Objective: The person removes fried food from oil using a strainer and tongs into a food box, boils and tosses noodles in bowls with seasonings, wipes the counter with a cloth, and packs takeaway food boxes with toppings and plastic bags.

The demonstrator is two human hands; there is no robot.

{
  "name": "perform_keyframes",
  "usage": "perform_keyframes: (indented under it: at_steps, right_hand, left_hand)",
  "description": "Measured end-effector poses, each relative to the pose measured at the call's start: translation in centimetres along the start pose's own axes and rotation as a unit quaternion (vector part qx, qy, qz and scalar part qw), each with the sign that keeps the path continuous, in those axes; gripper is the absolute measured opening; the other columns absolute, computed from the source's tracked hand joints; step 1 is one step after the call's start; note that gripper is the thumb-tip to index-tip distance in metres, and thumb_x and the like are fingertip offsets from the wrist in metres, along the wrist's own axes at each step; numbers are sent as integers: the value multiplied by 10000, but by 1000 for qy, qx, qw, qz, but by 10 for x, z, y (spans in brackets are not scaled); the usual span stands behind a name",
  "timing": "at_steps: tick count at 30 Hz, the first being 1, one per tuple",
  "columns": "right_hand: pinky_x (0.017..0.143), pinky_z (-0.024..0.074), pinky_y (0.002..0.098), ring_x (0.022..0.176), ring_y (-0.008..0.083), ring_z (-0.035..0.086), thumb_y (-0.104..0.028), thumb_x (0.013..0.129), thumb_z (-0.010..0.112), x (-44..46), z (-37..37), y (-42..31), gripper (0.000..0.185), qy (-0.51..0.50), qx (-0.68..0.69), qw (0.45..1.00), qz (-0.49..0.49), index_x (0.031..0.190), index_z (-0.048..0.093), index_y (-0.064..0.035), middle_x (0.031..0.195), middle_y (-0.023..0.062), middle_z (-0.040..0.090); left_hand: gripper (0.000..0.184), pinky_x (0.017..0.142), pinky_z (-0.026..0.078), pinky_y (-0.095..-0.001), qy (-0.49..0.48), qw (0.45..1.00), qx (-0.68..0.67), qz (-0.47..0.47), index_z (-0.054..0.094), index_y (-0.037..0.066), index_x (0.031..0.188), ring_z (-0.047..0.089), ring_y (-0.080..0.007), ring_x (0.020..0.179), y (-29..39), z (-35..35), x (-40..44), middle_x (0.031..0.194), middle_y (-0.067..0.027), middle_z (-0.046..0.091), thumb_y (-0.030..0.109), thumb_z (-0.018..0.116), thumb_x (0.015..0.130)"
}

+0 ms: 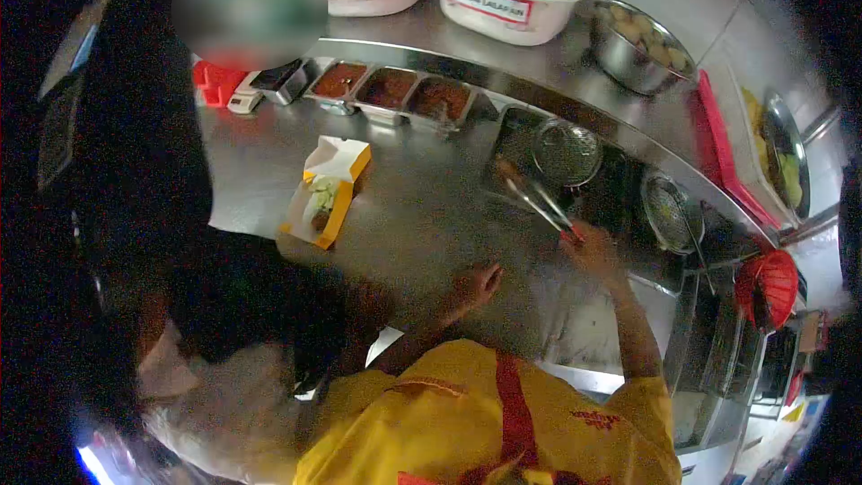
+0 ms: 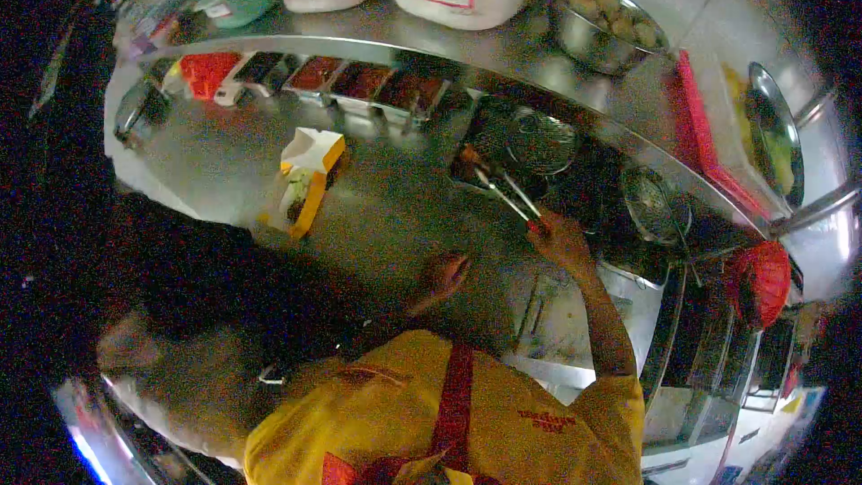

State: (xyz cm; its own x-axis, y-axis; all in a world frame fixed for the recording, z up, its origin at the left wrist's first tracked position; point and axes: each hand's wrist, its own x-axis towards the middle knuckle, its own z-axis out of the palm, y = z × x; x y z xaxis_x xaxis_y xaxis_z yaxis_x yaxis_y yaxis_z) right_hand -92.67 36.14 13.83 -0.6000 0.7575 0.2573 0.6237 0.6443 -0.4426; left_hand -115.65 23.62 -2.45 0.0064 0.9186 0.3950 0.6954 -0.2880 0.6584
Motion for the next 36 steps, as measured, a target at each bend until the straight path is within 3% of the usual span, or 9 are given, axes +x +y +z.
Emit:
perform_keyframes:
  at_steps: [7, 12, 16, 18, 25, 27, 31, 33, 36]
  right_hand:
    - [577, 491, 455, 618, 348, 602, -241, 832, 606, 19, -28, -80, 427, -65, -95, 986, 117, 1227, 523, -101, 791, 162, 643]
    - [690, 489, 451, 744, 360, 623, -286, 874, 565, 40, 2, -143, 486, -49, -66, 994, -72, 1312, 437, -118, 851, 195, 635]
    - [738, 485, 463, 802, 393, 616, -284, 884, 543, 75, 45, -181, 480, -171, -62, 981, -69, 1320, 421, -124, 949, 205, 629]
    - [701, 500, 442, 759, 366, 619, -287, 889, 534, 96, 86, -185, 469, -94, -26, 970, -222, 1320, 418, -142, 942, 181, 620]
    - [587, 504, 420, 671, 297, 608, -293, 922, 464, 169, 146, -248, 406, -121, -199, 917, -325, 1297, 421, -145, 836, 142, 581]
    - [495, 484, 392, 632, 246, 578, -152, 827, 516, 185, 148, -255, 378, -38, -202, 880, -429, 1197, 491, -82, 765, 105, 551]
    - [560, 494, 397, 690, 288, 597, -197, 871, 493, 223, 177, -261, 406, -167, -237, 881, -375, 1271, 447, -151, 757, 107, 576]
    - [562, 490, 390, 683, 284, 597, -159, 837, 508, 232, 190, -250, 393, 107, -196, 773, -594, 1228, 473, -146, 754, 100, 575]
    - [558, 487, 400, 674, 282, 600, -159, 836, 511, 246, 188, -268, 354, 32, -153, 792, -590, 1189, 493, -142, 773, 98, 587]
  left_hand:
    - [213, 565, 491, -406, -76, 995, -67, -15, 566, 55, 927, 602, -301, 580, 4, -11, 6, 763, -144, 618, 250, 570, 842]
    - [246, 599, 491, -400, -64, 993, -101, 10, 575, 59, 959, 602, -283, 617, 7, -22, -2, 764, -141, 612, 265, 587, 823]
    - [284, 632, 484, -400, -53, 993, -101, -14, 576, 60, 972, 598, -284, 656, 8, -35, -15, 777, -142, 612, 286, 609, 804]
    - [304, 648, 481, -401, -41, 993, -101, -33, 576, 60, 979, 596, -285, 676, 15, -50, -36, 783, -143, 611, 297, 620, 794]
    - [375, 706, 469, -402, -12, 985, -21, -174, 578, 60, 1002, 588, -288, 744, 39, -115, -146, 804, -145, 611, 334, 658, 759]
    - [395, 722, 466, -403, -4, 977, 7, -215, 578, 61, 1008, 586, -289, 764, 41, -121, -174, 810, -145, 611, 345, 668, 749]
    - [437, 755, 459, -403, -41, 955, 60, -288, 579, 61, 1022, 582, -291, 803, 37, -132, -201, 822, -146, 611, 366, 690, 729]
    - [458, 771, 455, -404, -63, 946, 81, -307, 579, 61, 1028, 580, -292, 822, 33, -138, -209, 828, -147, 611, 377, 701, 720]
    - [516, 810, 435, -410, 26, 961, 67, -266, 582, 58, 1055, 566, -306, 870, 23, -130, -227, 875, -176, 605, 398, 720, 692]
